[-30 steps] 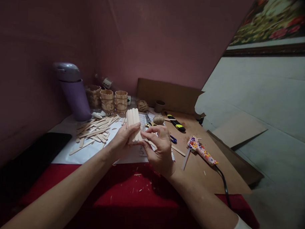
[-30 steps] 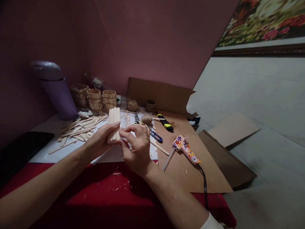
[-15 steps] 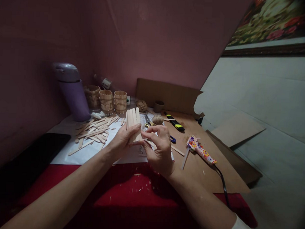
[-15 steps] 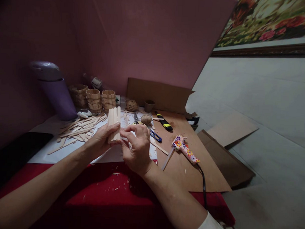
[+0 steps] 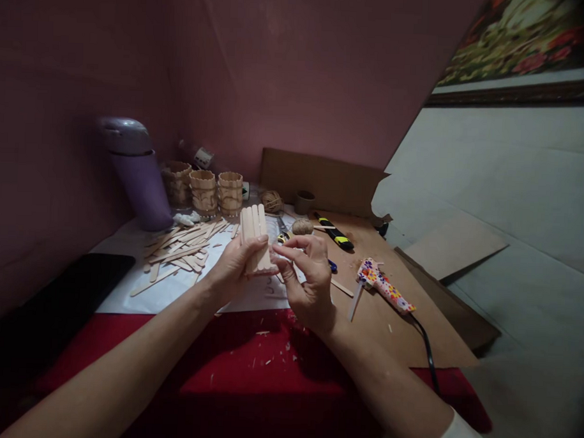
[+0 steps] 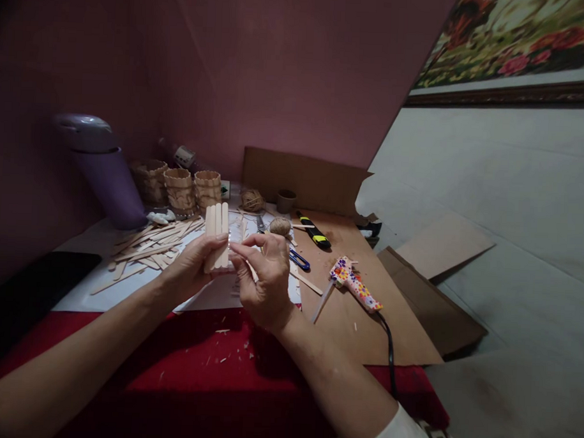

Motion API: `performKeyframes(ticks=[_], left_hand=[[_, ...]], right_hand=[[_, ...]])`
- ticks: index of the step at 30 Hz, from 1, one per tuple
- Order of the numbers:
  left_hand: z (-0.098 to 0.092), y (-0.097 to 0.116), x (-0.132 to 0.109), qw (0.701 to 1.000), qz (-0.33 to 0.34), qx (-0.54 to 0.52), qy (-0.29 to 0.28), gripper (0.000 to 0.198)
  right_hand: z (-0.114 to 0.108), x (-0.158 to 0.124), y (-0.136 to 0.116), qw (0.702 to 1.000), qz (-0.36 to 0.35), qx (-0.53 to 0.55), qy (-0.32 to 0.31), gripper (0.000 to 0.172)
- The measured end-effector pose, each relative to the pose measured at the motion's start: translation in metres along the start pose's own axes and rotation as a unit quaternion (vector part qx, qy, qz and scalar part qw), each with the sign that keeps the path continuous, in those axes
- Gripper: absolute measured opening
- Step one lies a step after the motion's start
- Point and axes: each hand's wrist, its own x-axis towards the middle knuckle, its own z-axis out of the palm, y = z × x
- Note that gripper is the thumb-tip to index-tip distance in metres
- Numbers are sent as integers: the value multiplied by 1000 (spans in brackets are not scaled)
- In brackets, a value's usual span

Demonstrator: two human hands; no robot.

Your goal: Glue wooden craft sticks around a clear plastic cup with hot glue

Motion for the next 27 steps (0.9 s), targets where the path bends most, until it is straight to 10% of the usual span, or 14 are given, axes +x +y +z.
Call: performKeyframes(ticks=[27], left_hand=[[-3,-14,-1,988,27,127,-85,60]], right_hand=[[2,20,25,992,102,68,5,29]])
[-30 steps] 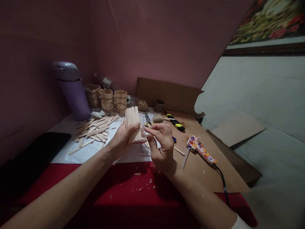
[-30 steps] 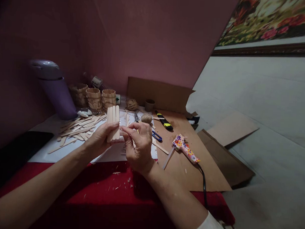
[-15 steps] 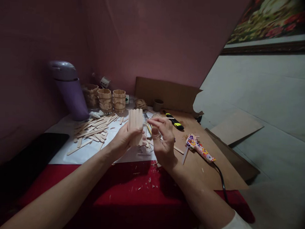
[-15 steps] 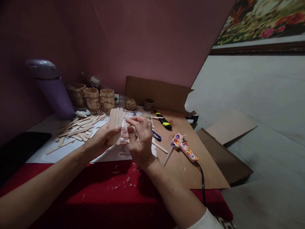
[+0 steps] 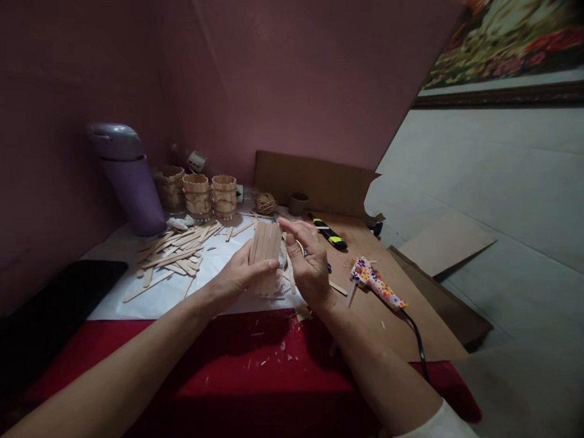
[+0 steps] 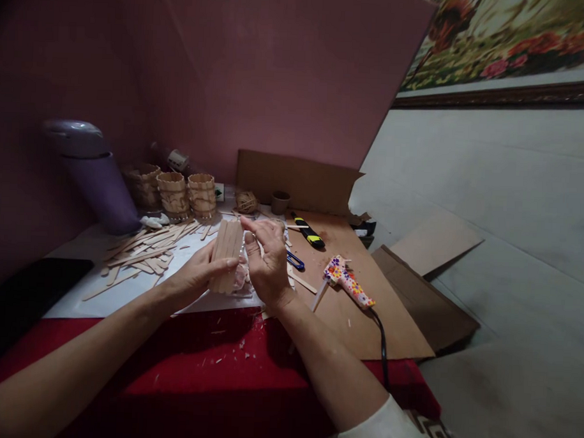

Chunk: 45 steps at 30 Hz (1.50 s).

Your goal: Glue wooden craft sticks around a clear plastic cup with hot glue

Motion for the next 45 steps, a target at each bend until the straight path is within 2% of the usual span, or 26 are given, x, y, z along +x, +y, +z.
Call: performKeyframes(ticks=[6,10,12,15,18,23,27,33,37,45], left_hand=[[0,1,1,1000,0,-2,9,55],[-11,7,7,991,53,53,108,51],[-20,11,12,978,104,87,157,50],[-31,15,18,962,139,91,217,52],[-39,16,23,953,142,84,253,53],[-42,11,26,966,108,51,230,43],[-33,11,23,975,89,-15,204,45],[-21,16,15,978,31,-78,191,39],[-18,16,11,978,-2,-102,182,36],[-14,15,7,977,-12,-136,163,28]], right_hand=[[1,2,3,998,45,50,19,25],[1,-3,-1,999,26,6,29,20],[2,-7,-1,1000,9,-20,20,19],[4,-12,4,999,-5,-41,-2,19],[9,-16,10,997,-11,-57,-52,19],[15,-21,12,985,-43,-107,-125,20],[16,-23,9,977,-47,-151,-144,34],[14,-22,5,972,-80,-180,-126,47],[15,-22,4,971,-109,-178,-119,45],[15,-23,3,971,-126,-169,-110,49]])
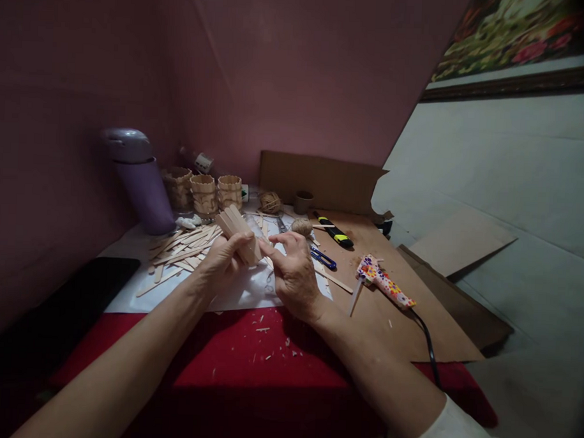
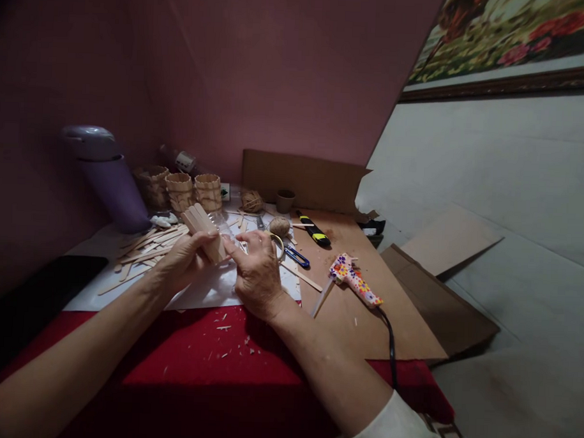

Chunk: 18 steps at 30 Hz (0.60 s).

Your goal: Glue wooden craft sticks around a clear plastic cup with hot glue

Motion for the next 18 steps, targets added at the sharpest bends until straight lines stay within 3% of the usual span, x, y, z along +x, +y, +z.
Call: performKeyframes(ticks=[7,11,18], left_hand=[[3,-3,-1,999,-17,-14,-31,28],[6,0,-1,997,-51,-33,-50,16],[10,3,-3,995,-70,-51,-44,10]], right_hand=[[-1,2,1,1000,9,0,25,49],[-4,3,0,1000,9,10,20,51],[-7,4,0,1000,14,10,19,55]])
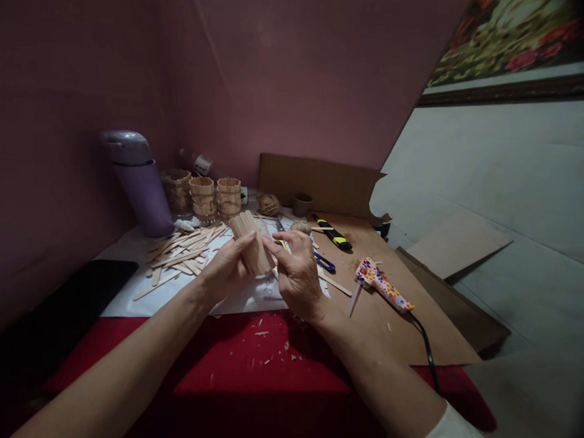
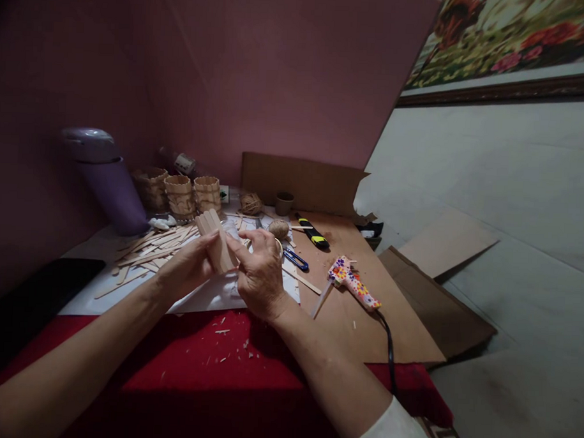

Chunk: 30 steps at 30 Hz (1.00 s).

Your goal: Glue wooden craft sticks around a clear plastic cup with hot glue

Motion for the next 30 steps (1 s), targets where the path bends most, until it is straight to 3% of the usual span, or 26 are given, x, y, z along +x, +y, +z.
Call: performKeyframes(ticks=[9,18,23,30], left_hand=[[-9,-7,4,999,23,16,-41,19],[-5,-6,3,999,26,7,-25,16],[-8,-7,3,997,42,29,-57,27],[-8,-8,3,996,55,48,-47,37]], right_hand=[[2,-2,-1,1000,1,17,2,56],[1,-1,0,1000,8,-1,-3,54],[1,-2,2,1000,12,7,1,54],[1,-1,-1,1000,4,23,-10,53]])
